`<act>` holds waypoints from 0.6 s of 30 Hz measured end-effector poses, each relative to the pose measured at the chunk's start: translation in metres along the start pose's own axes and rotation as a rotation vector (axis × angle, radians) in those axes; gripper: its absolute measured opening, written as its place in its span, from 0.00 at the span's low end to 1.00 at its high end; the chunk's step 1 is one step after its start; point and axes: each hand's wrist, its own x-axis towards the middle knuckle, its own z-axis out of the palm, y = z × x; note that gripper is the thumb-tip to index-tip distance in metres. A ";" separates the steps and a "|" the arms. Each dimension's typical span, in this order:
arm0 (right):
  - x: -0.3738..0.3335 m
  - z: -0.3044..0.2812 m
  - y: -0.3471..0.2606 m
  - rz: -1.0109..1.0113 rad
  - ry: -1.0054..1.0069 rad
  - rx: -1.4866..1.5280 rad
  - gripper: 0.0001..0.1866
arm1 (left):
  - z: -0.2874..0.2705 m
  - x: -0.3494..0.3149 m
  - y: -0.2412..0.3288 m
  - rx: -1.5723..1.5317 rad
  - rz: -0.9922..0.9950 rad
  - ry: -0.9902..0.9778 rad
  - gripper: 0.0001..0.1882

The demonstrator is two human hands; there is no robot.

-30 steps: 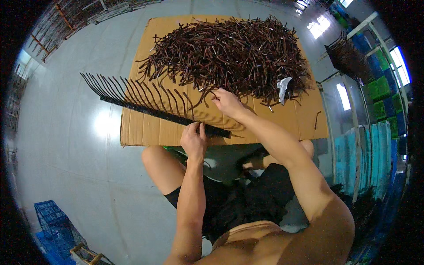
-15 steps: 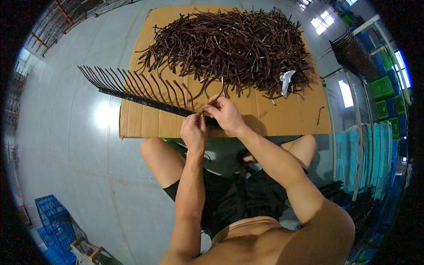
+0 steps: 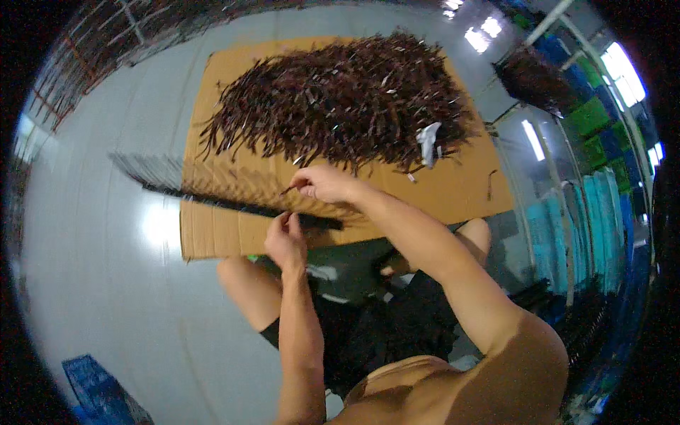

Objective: The person sits on the floor and repeatedly picks up thin dark rods from a pile on a cardboard sheet, inserting them one by one into slots on a black rake head. Completed rake heads are placed onto a nearby metal rack.

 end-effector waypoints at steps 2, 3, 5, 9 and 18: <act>0.026 0.000 0.038 -0.110 0.236 -0.485 0.10 | 0.003 0.008 -0.011 0.074 -0.050 -0.057 0.13; 0.025 0.007 0.022 0.003 0.299 -0.672 0.07 | -0.001 0.008 -0.016 0.059 -0.066 -0.061 0.13; 0.038 0.016 0.056 0.137 0.254 -0.982 0.10 | 0.005 0.003 -0.007 -0.010 -0.070 -0.105 0.14; 0.048 0.024 0.027 -0.130 -0.017 -1.334 0.16 | -0.007 0.000 -0.021 0.026 0.061 -0.035 0.13; -0.001 0.041 0.001 -0.040 0.309 0.183 0.24 | -0.001 0.000 -0.023 0.019 0.200 -0.016 0.10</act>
